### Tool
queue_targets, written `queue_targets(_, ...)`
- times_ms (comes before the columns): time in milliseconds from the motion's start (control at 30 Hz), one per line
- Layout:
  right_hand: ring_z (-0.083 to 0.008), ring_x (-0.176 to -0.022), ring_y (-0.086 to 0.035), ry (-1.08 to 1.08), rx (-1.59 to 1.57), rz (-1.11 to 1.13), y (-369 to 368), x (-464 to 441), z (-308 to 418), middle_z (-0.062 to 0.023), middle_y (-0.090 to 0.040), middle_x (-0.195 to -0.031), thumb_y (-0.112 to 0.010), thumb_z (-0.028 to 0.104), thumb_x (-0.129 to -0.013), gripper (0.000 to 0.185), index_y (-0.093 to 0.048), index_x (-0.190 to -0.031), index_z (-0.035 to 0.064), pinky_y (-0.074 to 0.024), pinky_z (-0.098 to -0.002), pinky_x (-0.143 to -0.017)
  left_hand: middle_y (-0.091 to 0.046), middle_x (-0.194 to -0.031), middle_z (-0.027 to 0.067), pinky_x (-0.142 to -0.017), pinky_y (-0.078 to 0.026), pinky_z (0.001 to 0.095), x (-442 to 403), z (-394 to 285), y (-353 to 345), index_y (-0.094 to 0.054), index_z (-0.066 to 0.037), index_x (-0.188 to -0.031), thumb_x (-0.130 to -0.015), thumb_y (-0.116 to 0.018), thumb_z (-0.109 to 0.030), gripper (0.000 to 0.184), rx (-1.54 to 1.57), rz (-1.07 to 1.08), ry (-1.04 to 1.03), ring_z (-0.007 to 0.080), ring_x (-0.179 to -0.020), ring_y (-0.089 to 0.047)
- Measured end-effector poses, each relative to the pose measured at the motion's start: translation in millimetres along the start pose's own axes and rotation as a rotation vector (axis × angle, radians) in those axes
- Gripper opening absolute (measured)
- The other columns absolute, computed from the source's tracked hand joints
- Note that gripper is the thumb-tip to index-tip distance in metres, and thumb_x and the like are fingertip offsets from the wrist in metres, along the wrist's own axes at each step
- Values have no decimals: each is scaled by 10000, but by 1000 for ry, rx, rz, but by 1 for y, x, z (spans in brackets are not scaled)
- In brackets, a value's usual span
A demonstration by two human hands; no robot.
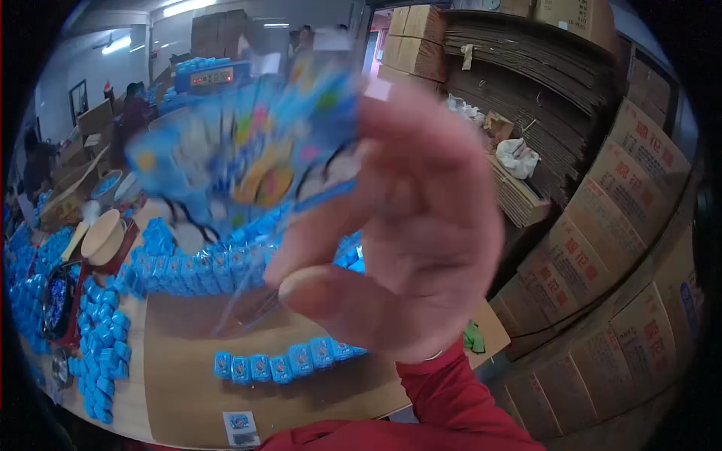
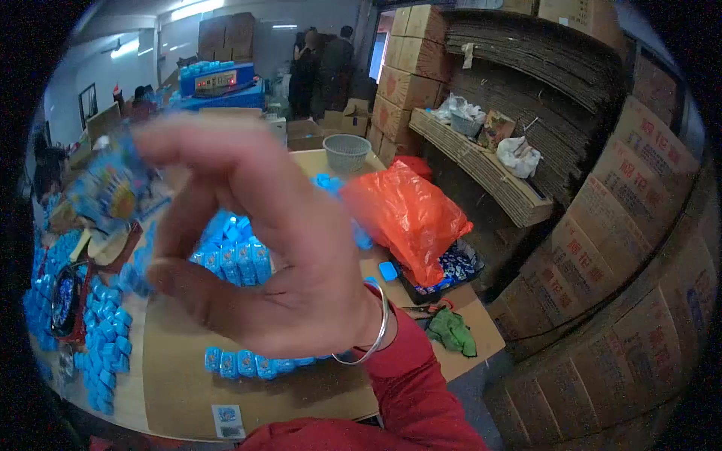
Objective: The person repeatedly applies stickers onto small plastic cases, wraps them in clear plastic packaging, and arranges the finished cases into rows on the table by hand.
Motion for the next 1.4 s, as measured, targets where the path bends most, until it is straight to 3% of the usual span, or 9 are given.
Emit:
queue_targets(133,-155,-816,-647,-157,99,82,-1,25,-33,-93,-622,-1004,-713,-18,-764,323,-587,-1060,-5,-487,-275,-751,-476,-1271,226,-968,-394,411,2,-1,-3,-465,-10,-1235,-816,-663,-194,498,40,0,-12,355,-1147,-497)
queue_targets(233,-172,-769,-618,-299,110,68,-15,52,-57,-76,-638,-837,-718,36,-759,184,-613,-909,19,-474,-298,-705,-478,-1268,227,-965,-397,408,9,-3,-5,-462,-7,-1236,-813,-668,-183,502,87,0,-35,358,-1143,-499)
queue_targets(433,-129,-823,-609,-595,130,24,-28,110,-79,-82,-665,-938,-704,47,-789,167,-631,-935,14,-471,-268,-743,-480,-1261,228,-959,-404,402,23,-61,-28,-455,-2,-1238,-808,-679,-162,511,411,23,-175,363,-1135,-503)
queue_targets(533,-109,-857,-599,-735,25,-19,-36,136,-97,-57,-664,-960,-681,24,-807,159,-638,-959,8,-471,-259,-753,-506,-1197,192,-921,-415,385,13,-73,-94,-479,-23,-1205,-784,-665,-131,473,463,195,39,349,-1092,-518)
queue_targets(633,-105,-850,-613,-917,-121,27,-53,163,-104,-76,-671,-967,-663,10,-820,164,-643,-982,-6,-474,-241,-752,-519,-1122,181,-875,-434,393,81,-12,-161,-499,-38,-1163,-755,-700,-137,465,466,369,407,340,-1046,-529)
queue_targets(1067,-59,-763,-571,-1050,-4,168,-72,201,-129,-8,-658,-847,-635,76,-863,130,-661,-979,25,-468,-249,-661,-544,-1059,165,-859,-428,453,-4,231,-276,-509,-59,-1150,-652,-719,-235,569,-489,408,302,353,-1025,-510)
queue_targets(1133,-64,-783,-577,-1155,36,208,-66,204,-132,-9,-658,-872,-634,111,-867,145,-648,-974,15,-473,-248,-672,-546,-1099,189,-871,-427,531,-11,269,-298,-497,-67,-1148,-642,-686,-208,559,-409,588,427,378,-1078,-499)
queue_targets(1233,-75,-873,-588,-1197,-43,188,-65,212,-141,-26,-661,-896,-631,134,-878,155,-638,-987,22,-471,-254,-760,-583,-1062,174,-860,-425,529,12,330,-335,-499,-62,-1140,-589,-690,-193,598,-453,526,377,369,-1055,-523)
queue_targets(1400,-89,-880,-598,-1133,-174,182,-76,219,-154,-42,-663,-905,-631,122,-878,142,-632,-973,16,-475,-276,-785,-582,-993,167,-827,-405,551,-10,248,-292,-531,-64,-988,-576,-717,-180,466,-460,444,343,376,-989,-528)
Point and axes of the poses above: each hand's wrist, its own x-axis away from the middle knuckle, its own y-axis out of the back of the hand, z = x × y, the point moved 1 cm from there along -x, towards the middle knuckle
